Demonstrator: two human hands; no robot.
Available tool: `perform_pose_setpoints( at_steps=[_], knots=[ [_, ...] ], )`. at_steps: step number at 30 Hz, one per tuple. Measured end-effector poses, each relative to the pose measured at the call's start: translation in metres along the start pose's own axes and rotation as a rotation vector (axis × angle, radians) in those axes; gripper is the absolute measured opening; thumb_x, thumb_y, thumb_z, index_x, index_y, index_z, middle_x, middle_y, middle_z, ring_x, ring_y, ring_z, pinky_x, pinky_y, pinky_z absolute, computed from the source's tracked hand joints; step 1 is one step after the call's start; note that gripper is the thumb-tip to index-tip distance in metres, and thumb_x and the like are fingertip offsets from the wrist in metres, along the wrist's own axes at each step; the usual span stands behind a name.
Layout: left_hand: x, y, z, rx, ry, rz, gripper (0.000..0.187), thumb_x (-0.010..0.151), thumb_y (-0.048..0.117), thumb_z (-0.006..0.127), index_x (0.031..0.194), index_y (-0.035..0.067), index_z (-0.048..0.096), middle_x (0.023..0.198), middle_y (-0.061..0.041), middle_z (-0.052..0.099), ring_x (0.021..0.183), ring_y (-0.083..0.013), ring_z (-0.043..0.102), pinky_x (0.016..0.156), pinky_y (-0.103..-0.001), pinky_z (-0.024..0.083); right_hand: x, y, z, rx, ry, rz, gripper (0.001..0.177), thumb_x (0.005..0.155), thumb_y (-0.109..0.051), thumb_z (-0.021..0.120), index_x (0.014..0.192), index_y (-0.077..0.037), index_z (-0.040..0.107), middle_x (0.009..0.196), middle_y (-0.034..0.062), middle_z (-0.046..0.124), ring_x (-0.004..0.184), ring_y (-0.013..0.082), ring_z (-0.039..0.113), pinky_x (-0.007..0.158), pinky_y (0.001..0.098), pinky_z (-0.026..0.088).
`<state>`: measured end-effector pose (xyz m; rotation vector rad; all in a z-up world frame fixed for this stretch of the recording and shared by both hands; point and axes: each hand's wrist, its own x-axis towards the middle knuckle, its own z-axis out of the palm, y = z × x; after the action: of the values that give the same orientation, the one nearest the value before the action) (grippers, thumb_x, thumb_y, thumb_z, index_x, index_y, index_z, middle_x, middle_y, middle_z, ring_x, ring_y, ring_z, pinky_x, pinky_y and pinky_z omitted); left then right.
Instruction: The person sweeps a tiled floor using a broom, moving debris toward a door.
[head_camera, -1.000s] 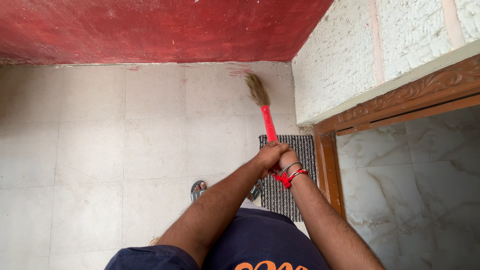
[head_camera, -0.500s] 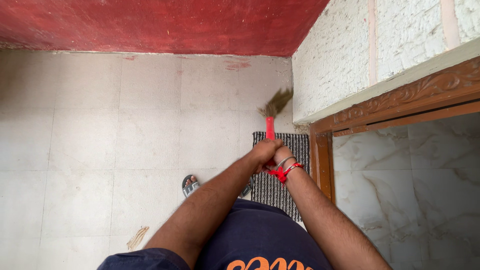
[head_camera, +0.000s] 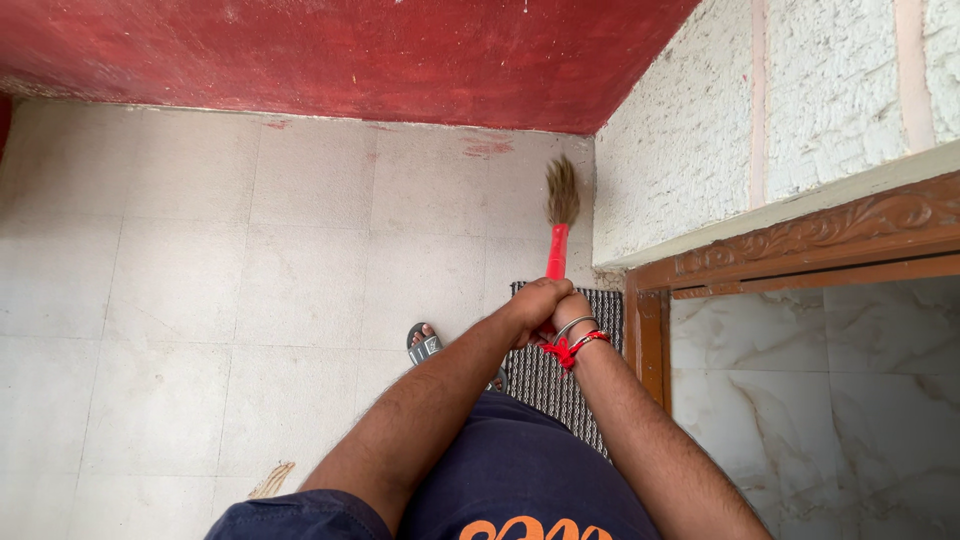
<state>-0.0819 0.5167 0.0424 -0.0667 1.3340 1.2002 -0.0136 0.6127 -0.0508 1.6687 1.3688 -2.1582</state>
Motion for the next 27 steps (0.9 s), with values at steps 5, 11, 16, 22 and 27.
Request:
perform_pose_setpoints(
  at_steps=[5, 11, 16, 22, 27],
  knots=[
    [0.007, 0.008, -0.011, -0.114, 0.077, -0.032, 0.033, 0.096, 0.039, 0.051, 0.110, 0.009, 0.057, 0.070, -0.008, 0.059, 0.048, -0.0194, 0.054, 0.042, -0.038, 0.044, 0.018, -0.014, 0.009, -0.085, -0.078, 0.087, 0.029, 0.103, -0.022, 0.050, 0.106, 0.003, 0.064, 0.083, 0.0155, 0.067, 0.064, 0.0278, 0.066, 0.051, 0.0433, 0.057],
    [0.006, 0.032, -0.030, -0.099, 0.082, -0.033, 0.027, 0.094, 0.034, 0.057, 0.110, 0.012, 0.057, 0.070, -0.008, 0.061, 0.046, -0.0193, 0.054, 0.041, -0.037, 0.045, 0.026, -0.021, 0.029, -0.025, -0.014, 0.018, 0.026, 0.102, -0.022, 0.050, 0.105, 0.000, 0.063, 0.072, 0.0115, 0.063, 0.051, 0.0240, 0.059, 0.040, 0.0396, 0.047],
    [0.020, 0.052, -0.045, -0.020, -0.024, 0.012, 0.026, 0.094, 0.034, 0.055, 0.113, 0.016, 0.058, 0.072, -0.009, 0.063, 0.047, -0.0184, 0.055, 0.043, -0.036, 0.046, 0.041, -0.036, 0.038, -0.022, 0.054, -0.070, 0.028, 0.103, -0.022, 0.050, 0.101, 0.003, 0.064, 0.063, 0.0110, 0.059, 0.040, 0.0224, 0.052, 0.030, 0.0374, 0.037],
    [0.038, 0.072, -0.065, -0.011, -0.083, -0.012, 0.032, 0.094, 0.040, 0.053, 0.115, 0.016, 0.059, 0.078, -0.009, 0.066, 0.056, -0.0195, 0.060, 0.051, -0.038, 0.050, 0.066, -0.060, 0.049, -0.066, 0.106, -0.021, 0.024, 0.101, -0.019, 0.054, 0.104, 0.004, 0.062, 0.083, 0.0158, 0.068, 0.062, 0.0288, 0.069, 0.046, 0.0444, 0.057],
    [0.045, 0.055, -0.065, -0.178, 0.010, -0.054, 0.028, 0.097, 0.040, 0.052, 0.113, 0.016, 0.056, 0.080, -0.011, 0.065, 0.057, -0.0230, 0.061, 0.052, -0.041, 0.053, 0.065, -0.057, 0.049, -0.227, 0.026, 0.023, 0.028, 0.101, -0.020, 0.055, 0.106, 0.007, 0.064, 0.081, 0.0177, 0.068, 0.059, 0.0298, 0.066, 0.044, 0.0452, 0.053]
  ],
)
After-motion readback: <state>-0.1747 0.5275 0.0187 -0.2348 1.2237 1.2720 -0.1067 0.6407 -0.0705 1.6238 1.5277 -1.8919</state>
